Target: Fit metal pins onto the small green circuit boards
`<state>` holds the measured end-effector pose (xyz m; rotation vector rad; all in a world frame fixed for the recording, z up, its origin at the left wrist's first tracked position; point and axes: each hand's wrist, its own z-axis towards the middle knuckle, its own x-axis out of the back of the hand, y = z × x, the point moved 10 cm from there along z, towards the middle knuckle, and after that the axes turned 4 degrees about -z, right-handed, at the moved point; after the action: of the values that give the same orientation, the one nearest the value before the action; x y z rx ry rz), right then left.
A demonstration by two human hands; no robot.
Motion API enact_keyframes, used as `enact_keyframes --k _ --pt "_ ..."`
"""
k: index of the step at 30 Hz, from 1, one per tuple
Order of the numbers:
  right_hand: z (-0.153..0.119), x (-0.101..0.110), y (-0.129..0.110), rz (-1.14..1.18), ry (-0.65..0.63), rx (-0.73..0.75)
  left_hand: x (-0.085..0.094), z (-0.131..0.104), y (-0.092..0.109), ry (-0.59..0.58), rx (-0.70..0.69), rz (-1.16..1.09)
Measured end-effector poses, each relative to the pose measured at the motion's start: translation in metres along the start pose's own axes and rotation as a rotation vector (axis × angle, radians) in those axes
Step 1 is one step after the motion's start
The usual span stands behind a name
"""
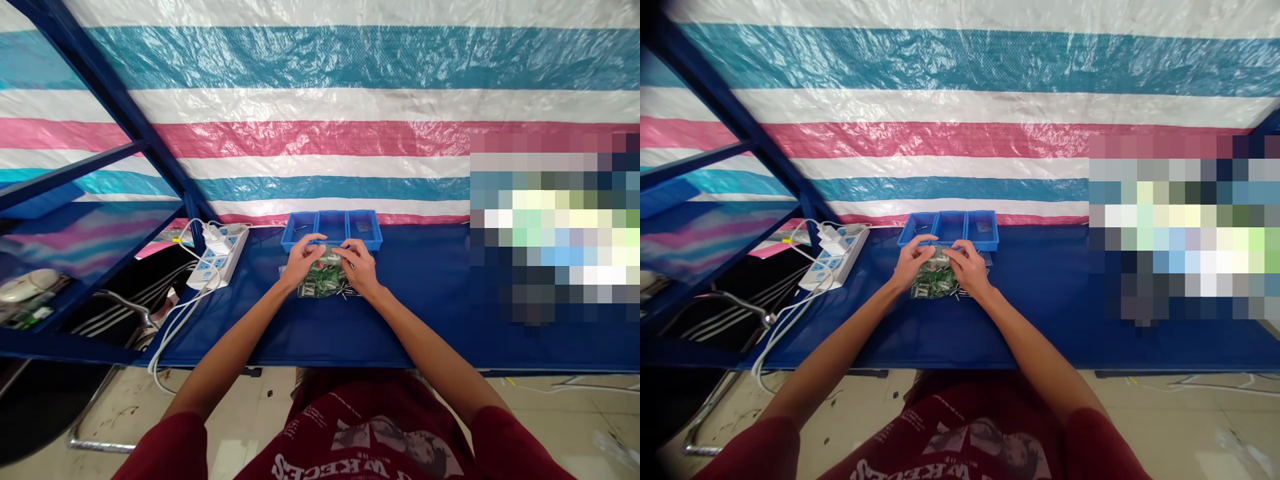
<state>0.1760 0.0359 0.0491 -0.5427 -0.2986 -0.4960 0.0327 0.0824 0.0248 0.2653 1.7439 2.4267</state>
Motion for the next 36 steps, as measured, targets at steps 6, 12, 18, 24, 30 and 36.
enact_keyframes --k 6,12,18,24,30,36 --pt "0.001 0.000 0.010 0.061 -0.010 -0.109 -0.001 -0.002 0.022 0.005 -0.215 0.243" --pt "-0.004 -0.004 0.019 0.111 -0.034 -0.204 0.005 -0.001 0.003 0.040 -0.028 0.126" --pt "0.001 0.000 0.007 0.027 -0.022 -0.085 -0.003 -0.001 0.002 -0.034 0.035 0.005" --pt "-0.001 -0.004 0.016 0.041 -0.042 -0.174 -0.003 -0.003 0.032 -0.003 -0.221 0.283" --pt "0.000 0.003 0.014 0.126 -0.015 -0.217 0.004 -0.002 0.016 0.033 -0.089 0.192" --pt "0.003 0.004 0.005 0.131 -0.024 -0.131 -0.006 0.000 -0.005 -0.067 0.084 -0.143"
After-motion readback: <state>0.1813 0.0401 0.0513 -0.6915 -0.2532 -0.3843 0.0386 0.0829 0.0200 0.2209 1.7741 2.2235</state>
